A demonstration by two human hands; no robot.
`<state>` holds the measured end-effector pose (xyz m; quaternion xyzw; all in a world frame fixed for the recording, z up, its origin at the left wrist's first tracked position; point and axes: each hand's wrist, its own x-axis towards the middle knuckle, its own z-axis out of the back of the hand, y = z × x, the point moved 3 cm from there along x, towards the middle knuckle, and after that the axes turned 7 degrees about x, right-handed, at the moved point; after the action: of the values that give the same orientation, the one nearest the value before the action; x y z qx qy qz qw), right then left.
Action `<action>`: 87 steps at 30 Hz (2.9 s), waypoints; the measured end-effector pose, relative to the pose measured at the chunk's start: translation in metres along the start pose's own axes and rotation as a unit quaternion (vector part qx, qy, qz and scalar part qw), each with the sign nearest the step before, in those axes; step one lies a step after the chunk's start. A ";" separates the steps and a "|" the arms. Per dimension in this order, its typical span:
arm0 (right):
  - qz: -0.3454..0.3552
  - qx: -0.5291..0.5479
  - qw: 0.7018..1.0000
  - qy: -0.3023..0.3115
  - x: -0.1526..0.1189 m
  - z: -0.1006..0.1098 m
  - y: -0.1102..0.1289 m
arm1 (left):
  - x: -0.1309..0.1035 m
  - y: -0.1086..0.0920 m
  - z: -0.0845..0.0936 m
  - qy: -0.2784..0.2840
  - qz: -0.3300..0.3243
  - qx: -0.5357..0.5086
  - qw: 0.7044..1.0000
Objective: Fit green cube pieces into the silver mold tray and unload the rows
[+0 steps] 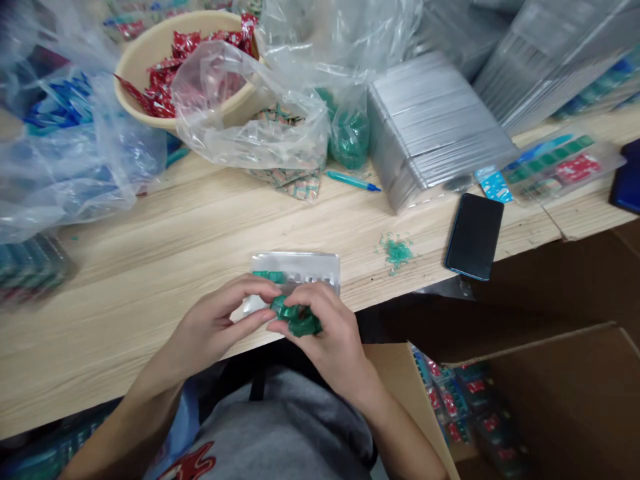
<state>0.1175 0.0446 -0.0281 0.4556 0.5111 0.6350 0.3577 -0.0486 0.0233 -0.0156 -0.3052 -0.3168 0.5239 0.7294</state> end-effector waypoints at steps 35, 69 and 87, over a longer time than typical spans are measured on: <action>-0.240 0.265 0.917 -0.177 -0.019 0.024 -0.052 | 0.011 0.035 -0.018 -0.079 -0.078 0.144 0.983; -0.138 0.151 0.974 -0.099 -0.007 0.015 -0.015 | 0.015 -0.010 -0.019 0.046 -0.001 -0.054 0.998; -0.261 0.017 0.960 -0.104 -0.005 0.021 -0.031 | 0.038 0.021 -0.031 0.039 0.026 0.154 0.987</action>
<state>0.1389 0.0536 -0.0579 0.3761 0.5827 0.4597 0.5546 -0.0268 0.0620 -0.0452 -0.2173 -0.1959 0.5726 0.7658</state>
